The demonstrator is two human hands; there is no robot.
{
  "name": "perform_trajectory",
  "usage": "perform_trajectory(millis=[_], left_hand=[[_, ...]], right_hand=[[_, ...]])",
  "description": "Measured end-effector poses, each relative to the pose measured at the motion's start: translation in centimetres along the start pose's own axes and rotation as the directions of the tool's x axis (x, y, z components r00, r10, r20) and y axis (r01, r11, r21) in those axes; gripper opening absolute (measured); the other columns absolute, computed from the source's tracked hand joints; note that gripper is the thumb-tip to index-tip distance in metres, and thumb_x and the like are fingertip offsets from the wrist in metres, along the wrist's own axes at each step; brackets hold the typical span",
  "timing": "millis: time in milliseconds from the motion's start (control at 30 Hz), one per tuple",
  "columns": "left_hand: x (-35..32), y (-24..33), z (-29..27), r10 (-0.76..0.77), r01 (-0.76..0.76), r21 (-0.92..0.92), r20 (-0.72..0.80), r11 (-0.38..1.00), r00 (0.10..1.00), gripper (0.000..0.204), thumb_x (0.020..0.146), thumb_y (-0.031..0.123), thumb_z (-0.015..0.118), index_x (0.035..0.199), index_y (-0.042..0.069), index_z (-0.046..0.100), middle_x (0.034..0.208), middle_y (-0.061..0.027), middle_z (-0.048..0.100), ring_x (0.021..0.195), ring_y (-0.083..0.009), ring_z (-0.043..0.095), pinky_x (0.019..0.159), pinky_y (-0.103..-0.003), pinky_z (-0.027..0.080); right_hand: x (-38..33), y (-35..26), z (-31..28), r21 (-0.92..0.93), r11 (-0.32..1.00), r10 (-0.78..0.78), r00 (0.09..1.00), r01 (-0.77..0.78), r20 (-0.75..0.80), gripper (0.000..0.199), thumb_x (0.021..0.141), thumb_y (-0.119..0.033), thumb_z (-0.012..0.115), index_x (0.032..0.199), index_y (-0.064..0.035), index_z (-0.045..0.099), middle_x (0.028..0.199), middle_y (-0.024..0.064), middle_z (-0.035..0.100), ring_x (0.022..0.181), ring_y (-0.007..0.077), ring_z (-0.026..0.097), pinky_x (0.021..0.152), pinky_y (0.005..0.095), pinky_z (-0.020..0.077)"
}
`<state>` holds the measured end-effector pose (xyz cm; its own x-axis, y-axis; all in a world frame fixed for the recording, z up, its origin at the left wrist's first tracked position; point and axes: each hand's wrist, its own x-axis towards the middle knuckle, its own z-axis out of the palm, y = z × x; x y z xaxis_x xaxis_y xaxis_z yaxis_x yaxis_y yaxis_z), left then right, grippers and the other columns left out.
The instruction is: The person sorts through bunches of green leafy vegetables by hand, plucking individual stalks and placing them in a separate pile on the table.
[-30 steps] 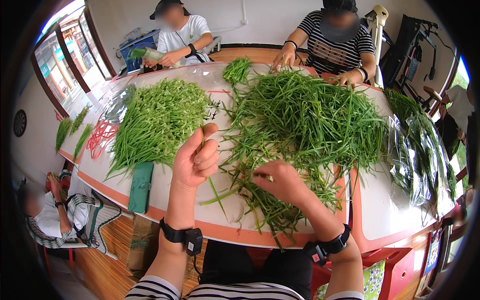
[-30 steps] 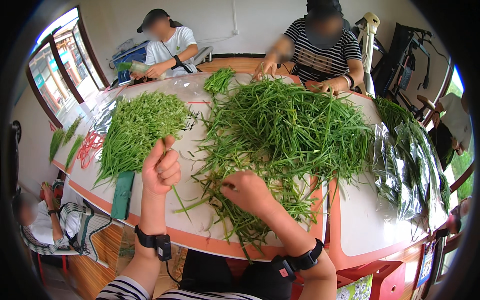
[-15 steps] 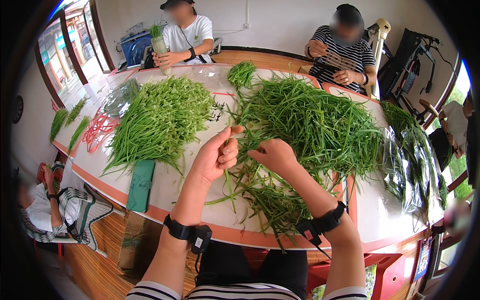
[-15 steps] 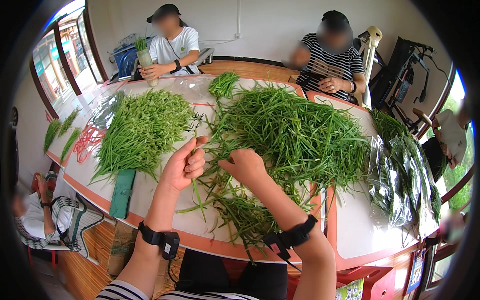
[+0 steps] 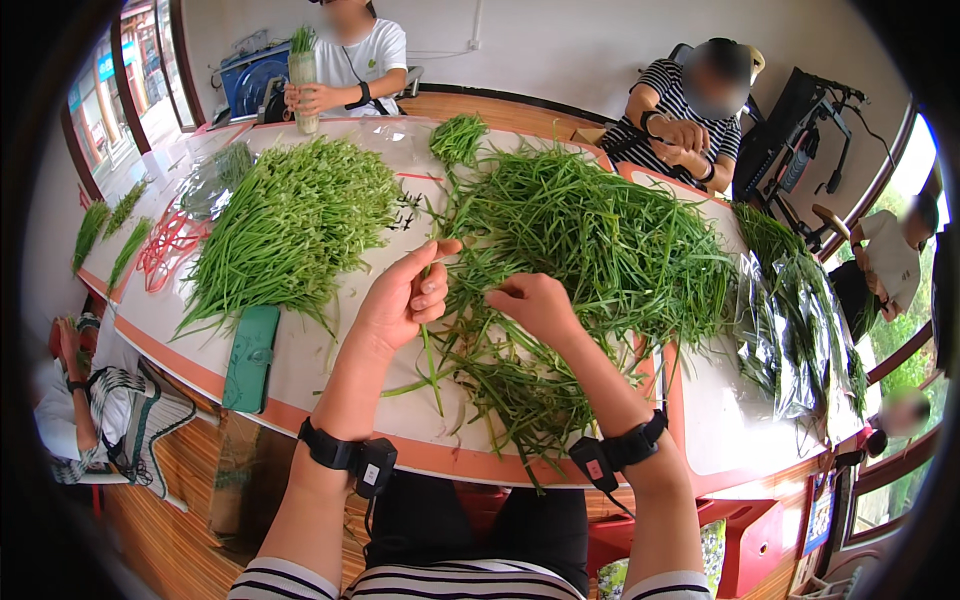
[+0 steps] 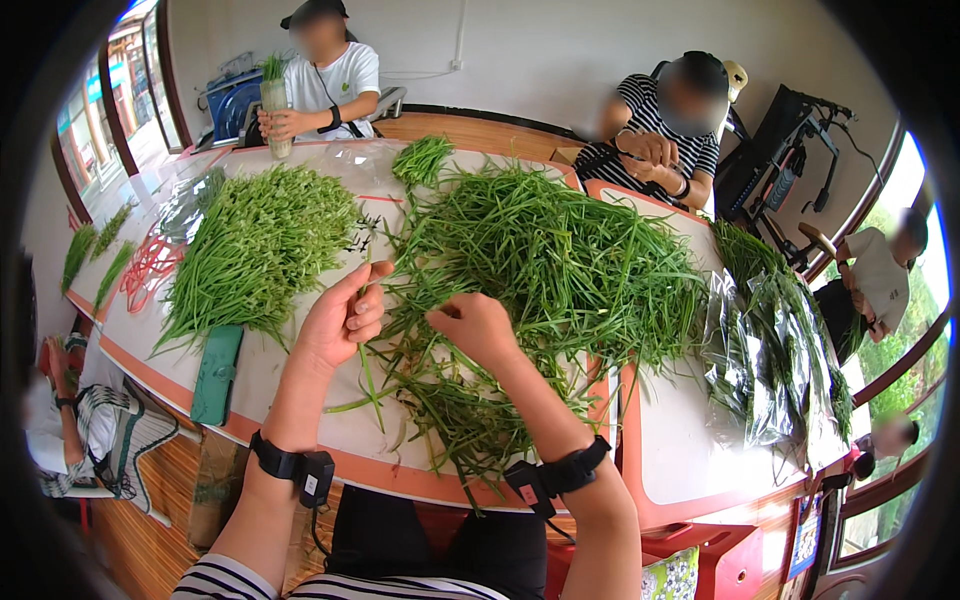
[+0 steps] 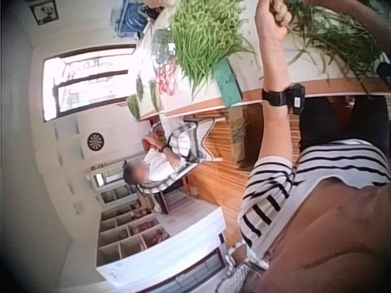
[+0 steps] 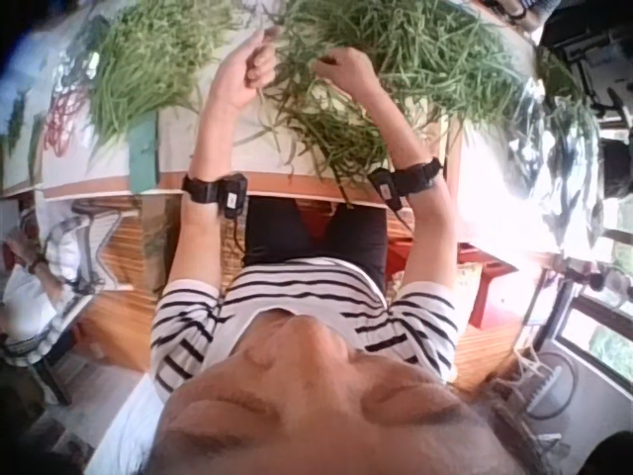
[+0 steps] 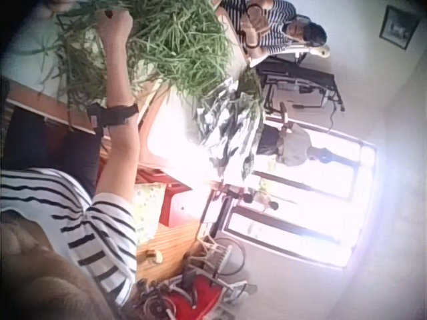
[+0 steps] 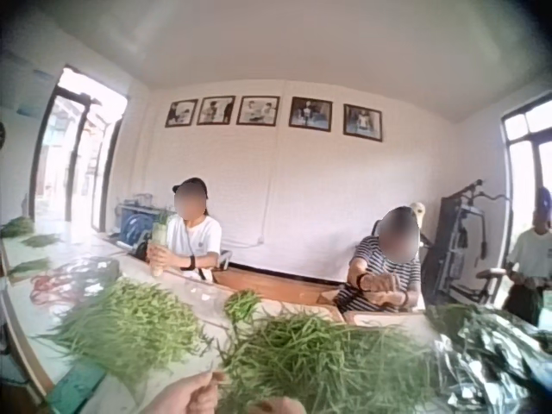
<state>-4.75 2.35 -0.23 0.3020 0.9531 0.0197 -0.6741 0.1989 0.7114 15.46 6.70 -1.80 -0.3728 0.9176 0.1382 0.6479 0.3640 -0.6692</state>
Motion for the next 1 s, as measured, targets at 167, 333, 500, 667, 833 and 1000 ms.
perform_trajectory(millis=[167,333,500,667,833,1000], left_hand=[[0.2,0.4,-0.6,-0.002,0.004,0.031,-0.047,1.0,0.999,0.029,0.09,0.028,0.049,0.107,0.005,0.052,0.057,0.0057,0.035,0.043,-0.0031,0.027,0.037,-0.018,0.019],[0.2,0.4,-0.4,-0.017,0.017,0.004,-0.049,1.0,0.999,0.028,0.091,0.027,0.047,0.108,0.005,0.051,0.056,0.0051,0.036,0.042,-0.0034,0.027,0.037,-0.019,0.019],[0.2,-0.2,-0.3,-0.023,0.023,0.003,-0.037,1.0,0.999,0.027,0.091,0.027,0.047,0.107,0.004,0.051,0.056,0.0056,0.035,0.043,-0.0028,0.027,0.037,-0.018,0.02],[0.1,-0.2,0.2,-0.028,0.031,0.078,-0.037,0.996,0.999,0.028,0.091,0.028,0.047,0.105,0.005,0.052,0.057,0.0061,0.036,0.043,-0.0022,0.028,0.037,-0.018,0.021],[0.5,-0.7,0.4,-0.044,0.05,0.125,-0.054,0.991,0.998,0.028,0.092,0.028,0.046,0.105,0.004,0.051,0.056,0.0056,0.037,0.042,-0.0023,0.028,0.035,-0.017,0.02],[-0.1,-0.6,0.7,-0.05,0.062,0.167,-0.076,0.984,0.996,0.028,0.09,0.028,0.048,0.103,0.005,0.054,0.056,0.0065,0.037,0.041,-0.0019,0.027,0.036,-0.018,0.021]], right_hand=[[2.3,-2.1,3.5,-0.302,0.953,0.028,0.999,-0.02,0.025,0.034,0.072,-0.037,0.064,0.074,-0.003,0.063,0.072,0.0153,0.061,0.071,0.0312,0.06,0.064,0.0386,0.0481],[2.5,-0.7,1.9,-0.09,0.995,-0.034,0.999,0.038,0.038,0.027,0.071,-0.03,0.063,0.081,-0.004,0.064,0.073,0.0129,0.061,0.069,0.0252,0.06,0.062,0.0352,0.048],[-1.8,0.8,-4.4,0.599,0.761,0.137,0.964,-0.248,0.226,0.026,0.081,-0.024,0.061,0.09,0.0012,0.062,0.077,0.0028,0.062,0.068,0.0097,0.057,0.06,0.0214,0.0457],[-6.6,3.4,-7.4,0.511,0.816,0.12,0.943,-0.272,0.31,0.031,0.082,-0.026,0.06,0.095,0.0014,0.062,0.076,0.0026,0.063,0.067,0.0089,0.055,0.061,0.0229,0.0444],[-7.6,4.0,-7.8,-0.006,0.99,0.137,0.968,-0.139,0.212,0.025,0.078,-0.02,0.062,0.095,-0.0021,0.065,0.079,0.0105,0.065,0.067,0.0175,0.06,0.061,0.0286,0.0459],[-5.9,3.1,-4.1,-0.213,0.968,-0.216,0.869,0.132,-0.444,0.014,0.076,-0.016,0.061,0.079,-0.0024,0.064,0.074,0.0109,0.059,0.071,0.0296,0.055,0.067,0.0367,0.0449]])
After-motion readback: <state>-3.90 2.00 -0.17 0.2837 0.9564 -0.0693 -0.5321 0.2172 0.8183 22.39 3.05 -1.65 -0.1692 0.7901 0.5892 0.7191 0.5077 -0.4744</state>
